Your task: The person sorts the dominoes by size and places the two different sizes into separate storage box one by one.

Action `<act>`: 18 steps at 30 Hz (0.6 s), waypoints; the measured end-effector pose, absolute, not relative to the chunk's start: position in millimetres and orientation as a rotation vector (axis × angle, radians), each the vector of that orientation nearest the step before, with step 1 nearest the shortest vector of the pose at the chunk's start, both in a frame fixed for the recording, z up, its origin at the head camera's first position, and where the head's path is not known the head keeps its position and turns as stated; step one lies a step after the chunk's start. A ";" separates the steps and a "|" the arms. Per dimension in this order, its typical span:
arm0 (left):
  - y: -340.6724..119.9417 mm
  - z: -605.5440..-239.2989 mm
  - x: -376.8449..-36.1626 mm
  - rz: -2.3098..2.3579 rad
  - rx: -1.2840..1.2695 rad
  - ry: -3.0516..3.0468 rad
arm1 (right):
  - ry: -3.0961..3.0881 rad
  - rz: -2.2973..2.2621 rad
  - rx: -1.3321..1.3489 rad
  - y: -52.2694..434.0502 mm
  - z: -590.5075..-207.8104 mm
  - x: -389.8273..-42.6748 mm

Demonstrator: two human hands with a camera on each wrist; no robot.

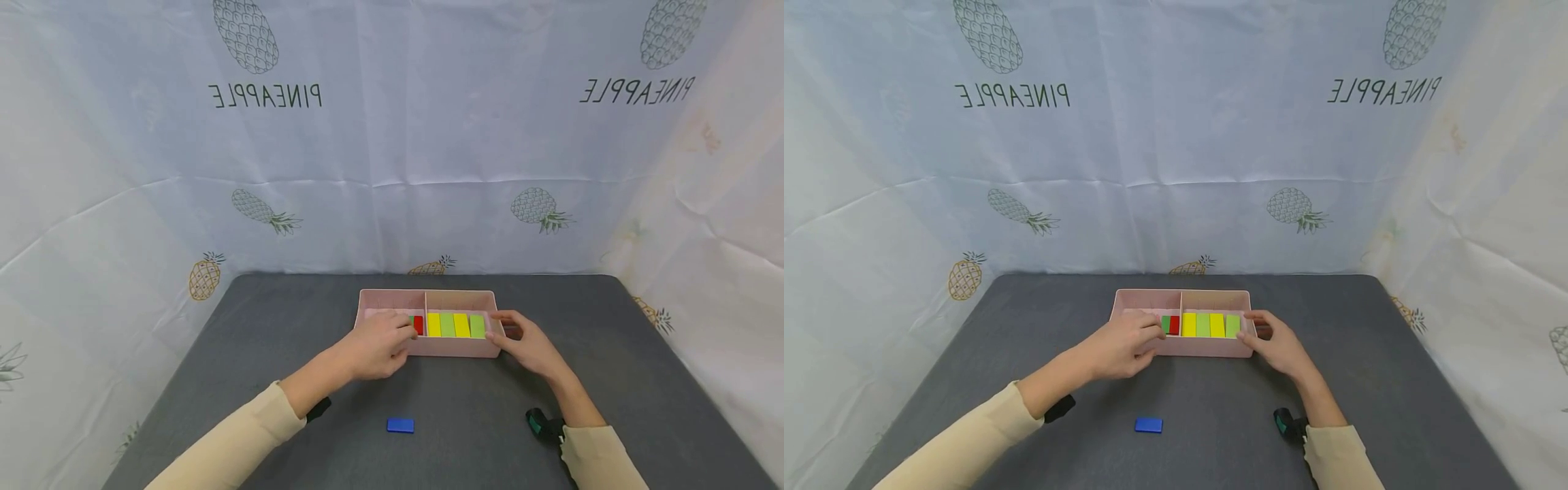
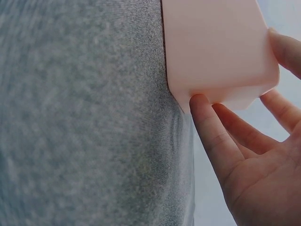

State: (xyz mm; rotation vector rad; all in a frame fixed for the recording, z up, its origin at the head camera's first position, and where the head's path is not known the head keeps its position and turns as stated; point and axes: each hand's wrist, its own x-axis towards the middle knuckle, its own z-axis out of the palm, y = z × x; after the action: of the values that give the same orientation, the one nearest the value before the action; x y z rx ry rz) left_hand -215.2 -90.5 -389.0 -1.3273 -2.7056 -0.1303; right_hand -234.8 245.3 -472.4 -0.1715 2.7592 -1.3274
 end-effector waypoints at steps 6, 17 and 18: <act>-90.3 -390.1 -208.0 -0.120 -1.387 -2.647 | 2.758 -1.323 -0.168 245.6 -472.1 -235.2; -88.7 -399.9 -193.3 -0.123 -1.499 -2.610 | 2.754 -1.321 -0.171 245.3 -471.8 -234.3; -88.5 -401.4 -191.8 -0.121 -1.517 -2.599 | 2.752 -1.324 -0.164 245.4 -472.0 -234.4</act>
State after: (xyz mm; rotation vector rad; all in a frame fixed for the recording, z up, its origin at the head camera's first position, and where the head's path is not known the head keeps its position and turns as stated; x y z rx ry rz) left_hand -191.8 -88.5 -401.4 -1.5172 -2.5986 -0.1212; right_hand -234.4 245.4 -472.0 -0.1638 2.7523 -1.3238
